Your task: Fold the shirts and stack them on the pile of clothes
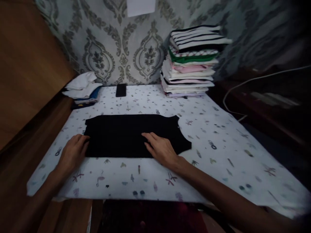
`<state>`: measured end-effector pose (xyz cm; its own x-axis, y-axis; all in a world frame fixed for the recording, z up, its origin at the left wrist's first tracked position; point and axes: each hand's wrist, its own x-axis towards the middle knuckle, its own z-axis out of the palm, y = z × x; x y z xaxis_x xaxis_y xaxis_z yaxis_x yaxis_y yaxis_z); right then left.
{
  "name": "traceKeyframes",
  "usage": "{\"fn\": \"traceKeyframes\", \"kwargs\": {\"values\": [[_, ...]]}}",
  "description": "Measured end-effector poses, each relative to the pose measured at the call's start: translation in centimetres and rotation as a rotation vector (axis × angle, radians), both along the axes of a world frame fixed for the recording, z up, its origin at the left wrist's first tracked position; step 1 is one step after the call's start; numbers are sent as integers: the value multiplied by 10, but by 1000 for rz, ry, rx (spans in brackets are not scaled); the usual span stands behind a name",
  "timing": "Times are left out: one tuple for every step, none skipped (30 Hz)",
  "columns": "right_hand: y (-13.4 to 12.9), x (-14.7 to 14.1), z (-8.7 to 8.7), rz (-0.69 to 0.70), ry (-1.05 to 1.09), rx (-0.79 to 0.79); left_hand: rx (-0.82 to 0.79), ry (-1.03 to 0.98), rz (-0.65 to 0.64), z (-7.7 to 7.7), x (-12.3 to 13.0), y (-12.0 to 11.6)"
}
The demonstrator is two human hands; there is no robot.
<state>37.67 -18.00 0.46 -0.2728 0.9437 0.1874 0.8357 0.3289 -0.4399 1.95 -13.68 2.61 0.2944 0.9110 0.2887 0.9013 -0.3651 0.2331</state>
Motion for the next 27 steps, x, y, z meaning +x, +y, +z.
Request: {"fn": "traceKeyframes", "kwargs": {"values": [[-3, 2, 2, -6, -38, 38, 12, -6, 11, 3, 4, 1], [-6, 4, 4, -6, -61, 76, 23, -23, 16, 7, 10, 2], [-9, 7, 6, -3, -69, 112, 31, -49, 11, 12, 17, 4], [-11, 10, 7, 0, -68, 143, 31, -80, -9, 15, 28, 5], [-13, 15, 9, -4, -63, 165, 24, -111, -46, 18, 40, 7], [-15, 21, 9, -22, -55, 182, 11, -137, -96, 20, 55, 9], [-16, 27, 9, -53, -47, 192, -4, -155, -155, 19, 72, 10], [-17, 34, 8, -94, -41, 196, -22, -161, -216, 17, 90, 12], [-18, 41, 7, -136, -39, 195, -37, -152, -276, 13, 108, 12], [-18, 49, 4, -174, -46, 189, -50, -131, -335, 8, 127, 13], [-19, 56, 1, -205, -64, 178, -57, -102, -388, 1, 145, 13], [-19, 63, -3, -227, -94, 161, -57, -68, -436, -6, 161, 14], [-20, 70, -8, -243, -132, 138, -52, -34, -475, -13, 176, 14], [-20, 75, -12, -258, -173, 112, -45, 0, -505, -20, 189, 14], [-21, 80, -16, -273, -212, 84, -38, 30, -524, -27, 199, 14], [-22, 85, -20, -291, -242, 59, -37, 58, -530, -33, 206, 15], [-23, 89, -24, -309, -265, 40, -43, 86, -527, -38, 211, 15], [-25, 92, -26, -325, -279, 27, -52, 114, -521, -41, 214, 16], [-26, 95, -28, -336, -287, 19, -61, 138, -514, -43, 215, 17], [-27, 98, -29, -342, -291, 14, -67, 155, -511, -44, 215, 17], [-28, 99, -30, -344, -290, 12, -72, 163, -514, -44, 214, 18], [-29, 101, -30, -345, -286, 11, -77, 162, -521, -43, 213, 19], [-29, 102, -31, -346, -280, 13, -82, 154, -530, -41, 212, 19], [-29, 102, -31, -348, -273, 16, -87, 141, -539, -39, 211, 19], [-29, 102, -31, -353, -265, 20, -92, 129, -547, -37, 209, 18], [-29, 102, -31, -357, -258, 24, -95, 118, -556, -35, 207, 17], [-30, 102, -32, -360, -253, 25, -96, 112, -563, -33, 205, 15]]}}
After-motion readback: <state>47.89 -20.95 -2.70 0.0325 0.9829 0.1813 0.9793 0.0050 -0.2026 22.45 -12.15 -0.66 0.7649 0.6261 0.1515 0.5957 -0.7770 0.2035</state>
